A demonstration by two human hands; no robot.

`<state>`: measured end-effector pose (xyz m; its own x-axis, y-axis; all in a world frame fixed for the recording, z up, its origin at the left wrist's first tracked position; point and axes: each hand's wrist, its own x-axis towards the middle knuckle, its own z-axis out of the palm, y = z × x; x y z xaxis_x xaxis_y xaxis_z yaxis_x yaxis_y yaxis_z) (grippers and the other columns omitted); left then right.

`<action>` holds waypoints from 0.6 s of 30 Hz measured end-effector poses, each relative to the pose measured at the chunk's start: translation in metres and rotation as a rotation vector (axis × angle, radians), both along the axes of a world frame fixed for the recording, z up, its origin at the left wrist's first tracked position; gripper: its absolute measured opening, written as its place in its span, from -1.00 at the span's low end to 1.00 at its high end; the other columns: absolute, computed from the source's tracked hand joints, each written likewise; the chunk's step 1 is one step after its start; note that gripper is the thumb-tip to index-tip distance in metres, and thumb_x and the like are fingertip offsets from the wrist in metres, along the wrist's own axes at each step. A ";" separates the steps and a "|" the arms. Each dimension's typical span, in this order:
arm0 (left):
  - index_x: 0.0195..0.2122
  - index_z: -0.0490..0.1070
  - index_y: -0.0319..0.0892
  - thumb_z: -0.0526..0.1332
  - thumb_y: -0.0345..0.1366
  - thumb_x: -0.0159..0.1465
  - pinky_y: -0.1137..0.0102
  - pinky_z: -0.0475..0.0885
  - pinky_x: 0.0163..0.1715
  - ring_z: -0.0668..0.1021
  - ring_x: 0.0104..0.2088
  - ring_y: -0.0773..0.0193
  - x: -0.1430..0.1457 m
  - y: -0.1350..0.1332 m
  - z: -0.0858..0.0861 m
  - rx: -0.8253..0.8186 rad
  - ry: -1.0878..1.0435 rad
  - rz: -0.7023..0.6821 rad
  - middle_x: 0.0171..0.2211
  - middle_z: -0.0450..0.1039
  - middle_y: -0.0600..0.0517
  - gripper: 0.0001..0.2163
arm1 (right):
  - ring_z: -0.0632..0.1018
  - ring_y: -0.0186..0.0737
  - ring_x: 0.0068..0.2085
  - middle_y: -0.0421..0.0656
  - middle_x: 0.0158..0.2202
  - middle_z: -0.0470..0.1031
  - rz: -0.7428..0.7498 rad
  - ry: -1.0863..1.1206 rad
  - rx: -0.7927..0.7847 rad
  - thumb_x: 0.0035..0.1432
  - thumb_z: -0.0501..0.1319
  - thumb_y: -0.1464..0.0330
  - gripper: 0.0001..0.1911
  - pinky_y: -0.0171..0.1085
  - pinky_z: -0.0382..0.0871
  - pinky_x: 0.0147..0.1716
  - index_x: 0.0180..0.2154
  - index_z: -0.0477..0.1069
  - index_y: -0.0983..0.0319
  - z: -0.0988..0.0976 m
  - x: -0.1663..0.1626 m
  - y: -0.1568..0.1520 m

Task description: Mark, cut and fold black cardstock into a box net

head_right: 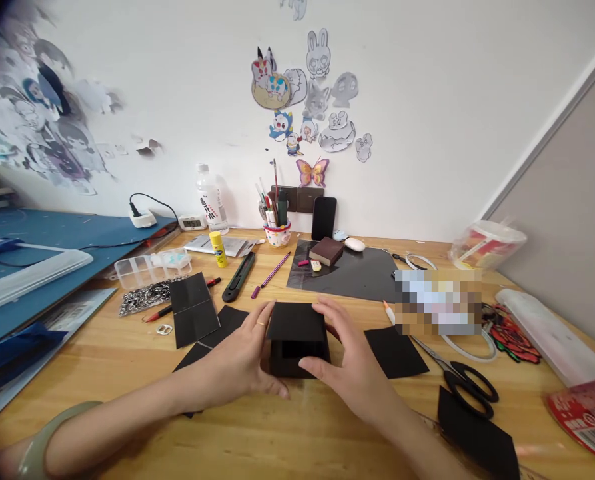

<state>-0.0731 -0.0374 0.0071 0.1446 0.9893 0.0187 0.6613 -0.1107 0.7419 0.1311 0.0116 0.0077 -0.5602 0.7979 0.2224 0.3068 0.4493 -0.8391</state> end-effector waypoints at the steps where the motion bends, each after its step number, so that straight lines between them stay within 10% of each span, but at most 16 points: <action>1: 0.20 -0.12 -0.21 0.39 0.00 -0.26 -0.06 0.15 0.00 0.16 0.11 -0.31 -0.002 -0.001 0.006 0.011 0.075 -0.011 0.17 -0.09 -0.34 0.05 | 0.09 -0.08 0.21 -0.16 0.25 -0.04 0.008 0.028 -0.025 0.02 0.24 0.22 -0.38 -0.01 0.05 0.15 0.11 0.06 0.02 0.000 0.000 0.000; 9: 0.06 0.14 -0.25 0.26 0.10 -0.08 0.10 0.32 -0.18 0.39 -0.06 -0.21 -0.016 -0.008 0.055 0.050 0.452 -0.122 0.02 0.18 -0.30 -0.25 | 0.09 -0.15 0.22 -0.12 0.17 0.14 -0.173 0.225 -0.300 0.16 0.05 0.11 -0.56 -0.01 0.02 0.15 0.06 0.07 0.01 0.010 -0.002 -0.002; 18: -0.11 0.29 -0.10 0.12 -0.30 0.18 0.33 0.36 -0.27 0.43 -0.27 0.25 -0.023 0.004 0.038 0.011 0.070 -0.264 -0.18 0.23 0.00 -0.77 | 0.44 -0.10 -0.13 -0.15 -0.19 0.42 -0.263 0.034 -0.200 0.15 0.04 0.11 -0.72 -0.12 0.35 -0.15 -0.23 0.35 0.11 0.004 0.000 0.005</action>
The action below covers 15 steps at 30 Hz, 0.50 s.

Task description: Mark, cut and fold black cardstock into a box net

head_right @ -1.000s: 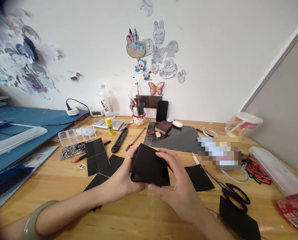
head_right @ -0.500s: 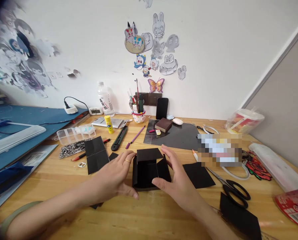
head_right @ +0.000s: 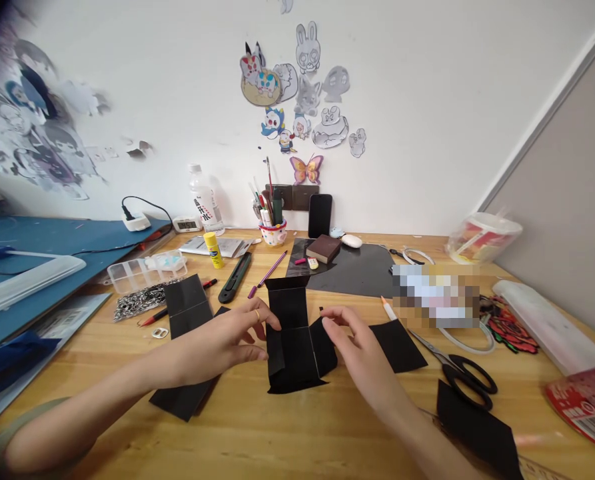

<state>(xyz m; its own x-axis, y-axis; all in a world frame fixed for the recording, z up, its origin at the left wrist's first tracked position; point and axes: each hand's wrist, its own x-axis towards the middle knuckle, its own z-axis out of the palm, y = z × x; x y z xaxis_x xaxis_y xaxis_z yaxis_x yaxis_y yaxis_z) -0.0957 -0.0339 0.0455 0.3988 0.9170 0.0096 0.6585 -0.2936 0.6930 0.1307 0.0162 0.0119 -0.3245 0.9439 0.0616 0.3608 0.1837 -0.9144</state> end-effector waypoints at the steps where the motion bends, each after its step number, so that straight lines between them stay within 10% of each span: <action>1: -0.12 0.31 -0.10 0.14 -0.31 0.17 0.33 0.36 -0.26 0.43 -0.27 0.26 0.001 0.001 -0.002 0.008 0.000 -0.002 -0.18 0.23 0.00 -0.77 | 0.44 -0.10 -0.15 -0.16 -0.20 0.42 0.045 -0.040 0.022 0.15 0.04 0.13 -0.73 -0.14 0.37 -0.20 -0.24 0.37 0.11 0.000 -0.001 0.000; 15: -0.15 0.37 -0.13 0.07 -0.35 0.23 0.32 0.35 -0.21 0.42 -0.25 0.25 -0.001 0.003 0.000 0.085 0.092 -0.020 -0.20 0.26 -0.02 -0.81 | 0.42 -0.20 -0.24 -0.16 -0.21 0.31 0.276 -0.173 0.159 0.21 0.00 0.25 -0.74 -0.25 0.38 -0.36 -0.21 0.44 0.04 0.007 -0.001 -0.006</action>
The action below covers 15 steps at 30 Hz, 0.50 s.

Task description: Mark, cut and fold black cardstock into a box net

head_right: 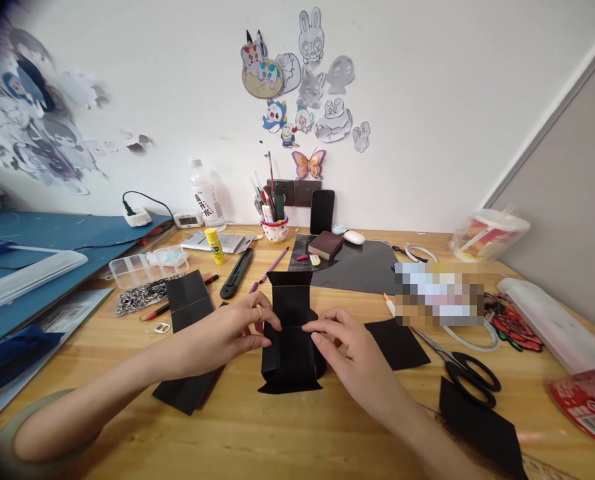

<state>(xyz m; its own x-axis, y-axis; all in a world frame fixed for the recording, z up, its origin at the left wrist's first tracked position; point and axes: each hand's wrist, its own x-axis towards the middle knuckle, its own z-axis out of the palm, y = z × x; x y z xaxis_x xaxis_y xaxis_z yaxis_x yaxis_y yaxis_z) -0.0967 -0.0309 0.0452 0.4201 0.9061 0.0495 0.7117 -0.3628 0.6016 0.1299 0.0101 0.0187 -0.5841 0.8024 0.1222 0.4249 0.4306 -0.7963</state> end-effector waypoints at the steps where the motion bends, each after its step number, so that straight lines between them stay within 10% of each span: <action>1: -0.15 0.37 -0.13 0.07 -0.35 0.23 0.32 0.34 -0.19 0.42 -0.24 0.25 -0.001 0.000 0.000 0.003 0.003 -0.010 -0.19 0.26 -0.02 -0.81 | 0.42 -0.19 -0.21 -0.15 -0.20 0.31 0.011 -0.006 0.018 0.21 -0.01 0.25 -0.74 -0.25 0.38 -0.33 -0.21 0.44 0.04 0.000 0.000 0.000; 15: -0.10 0.38 -0.10 0.17 -0.34 0.19 0.33 0.31 -0.11 0.42 -0.14 0.21 0.002 0.003 -0.006 0.041 0.077 -0.070 -0.14 0.32 0.00 -0.76 | 0.39 -0.20 -0.06 -0.16 -0.11 0.38 0.108 -0.119 0.156 0.17 0.09 0.29 -0.79 -0.19 0.23 -0.05 -0.18 0.44 0.09 -0.007 0.001 0.003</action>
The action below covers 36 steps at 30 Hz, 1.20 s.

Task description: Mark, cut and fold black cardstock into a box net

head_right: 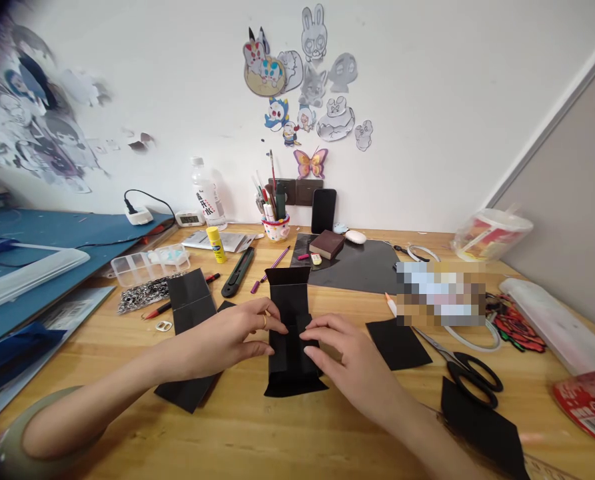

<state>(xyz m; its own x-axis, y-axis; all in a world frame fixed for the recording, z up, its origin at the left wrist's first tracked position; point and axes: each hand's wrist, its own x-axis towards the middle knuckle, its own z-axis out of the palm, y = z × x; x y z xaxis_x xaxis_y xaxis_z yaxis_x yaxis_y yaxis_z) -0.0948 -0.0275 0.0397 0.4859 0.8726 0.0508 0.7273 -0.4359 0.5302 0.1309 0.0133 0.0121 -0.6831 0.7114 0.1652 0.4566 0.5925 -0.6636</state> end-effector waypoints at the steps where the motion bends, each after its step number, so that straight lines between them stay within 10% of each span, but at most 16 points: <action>1: -0.14 0.39 -0.12 0.17 -0.34 0.18 0.34 0.32 -0.13 0.43 -0.16 0.22 0.000 0.000 0.001 0.004 -0.015 0.029 -0.16 0.33 0.01 -0.79 | 0.38 -0.20 -0.04 -0.16 -0.10 0.38 0.006 0.004 -0.017 0.20 0.05 0.26 -0.77 -0.19 0.22 -0.04 -0.18 0.43 0.09 0.001 0.001 0.000; 9: -0.32 0.37 -0.17 0.19 -0.27 0.16 0.35 0.33 -0.26 0.41 -0.25 0.23 -0.001 0.006 0.003 0.042 -0.053 0.211 -0.28 0.30 0.03 -0.89 | 0.31 -0.02 0.05 -0.13 0.04 0.30 0.217 -0.042 -0.092 -0.15 0.07 -0.18 -0.35 -0.09 0.16 0.02 -0.10 0.37 0.06 0.008 0.016 0.010; 16: -0.36 0.32 -0.16 0.25 -0.22 0.10 0.37 0.34 -0.36 0.39 -0.31 0.25 0.003 0.005 -0.001 0.014 -0.052 0.235 -0.27 0.23 0.03 -0.83 | 0.38 -0.11 -0.01 -0.18 0.01 0.33 0.097 -0.121 -0.106 0.04 0.19 0.11 -0.78 -0.12 0.21 -0.03 -0.36 0.42 0.10 0.016 0.012 0.002; 36: -0.47 0.34 -0.19 0.10 -0.08 0.20 0.36 0.31 -0.27 0.39 -0.32 0.28 0.003 0.010 -0.014 -0.079 -0.229 0.208 -0.38 0.26 0.05 -0.73 | 0.47 -0.26 -0.31 -0.21 -0.34 0.48 -0.003 -0.048 -0.030 0.21 0.00 0.27 -0.74 -0.29 0.29 -0.33 -0.49 0.30 0.17 0.012 -0.014 -0.006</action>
<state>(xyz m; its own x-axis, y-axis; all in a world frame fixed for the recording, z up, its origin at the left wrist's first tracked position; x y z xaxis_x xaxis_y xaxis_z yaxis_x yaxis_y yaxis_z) -0.0916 -0.0176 0.0253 0.2805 0.9576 0.0663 0.6543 -0.2413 0.7167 0.1166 0.0069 0.0240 -0.6879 0.7173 0.1108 0.4899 0.5716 -0.6582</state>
